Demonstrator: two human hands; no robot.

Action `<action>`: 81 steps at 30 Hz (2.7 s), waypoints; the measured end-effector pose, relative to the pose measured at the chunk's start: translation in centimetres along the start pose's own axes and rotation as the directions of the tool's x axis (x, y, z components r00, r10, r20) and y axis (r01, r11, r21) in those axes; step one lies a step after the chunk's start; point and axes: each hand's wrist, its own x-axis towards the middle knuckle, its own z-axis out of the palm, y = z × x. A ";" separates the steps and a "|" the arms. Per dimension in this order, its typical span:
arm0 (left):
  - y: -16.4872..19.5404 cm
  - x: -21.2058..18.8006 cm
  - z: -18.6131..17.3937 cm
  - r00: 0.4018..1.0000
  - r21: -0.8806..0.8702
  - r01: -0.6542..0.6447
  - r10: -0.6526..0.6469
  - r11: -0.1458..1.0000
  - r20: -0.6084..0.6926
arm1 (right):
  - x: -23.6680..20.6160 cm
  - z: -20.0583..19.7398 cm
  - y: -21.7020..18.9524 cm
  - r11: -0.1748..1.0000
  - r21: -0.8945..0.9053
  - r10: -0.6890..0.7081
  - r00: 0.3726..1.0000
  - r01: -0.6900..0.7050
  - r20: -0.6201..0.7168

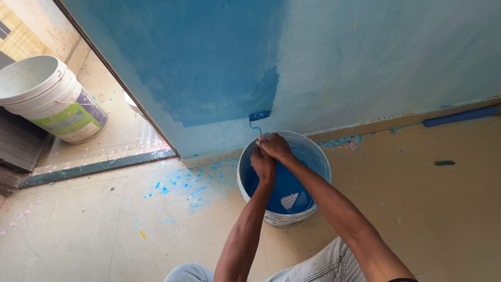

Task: The person paints a wall blue using a paint roller. They repeatedly dip the roller into a bucket of blue paint and apply it to the wall in vertical strokes, gradually covering more surface area.

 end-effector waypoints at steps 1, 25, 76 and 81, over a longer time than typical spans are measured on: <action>0.0 0.0 -0.1 1.000 -0.015 -0.001 0.001 1.000 0.004 | 0.0 0.1 -0.1 1.000 -0.018 -0.009 1.000 0.009 -0.005; -0.7 0.8 -1.6 0.983 0.152 -0.183 0.182 0.971 0.021 | 0.0 1.2 -0.5 0.993 0.122 0.000 0.999 -0.005 0.038; 7.1 0.1 0.2 0.827 0.020 -0.561 0.558 0.828 0.069 | 0.1 -4.5 -3.1 0.954 0.214 -0.164 0.965 0.208 -0.203; 12.3 0.5 1.7 0.810 -0.027 -0.580 0.580 0.814 0.080 | 1.3 -8.8 -5.6 0.917 0.193 -0.278 0.905 0.350 -0.322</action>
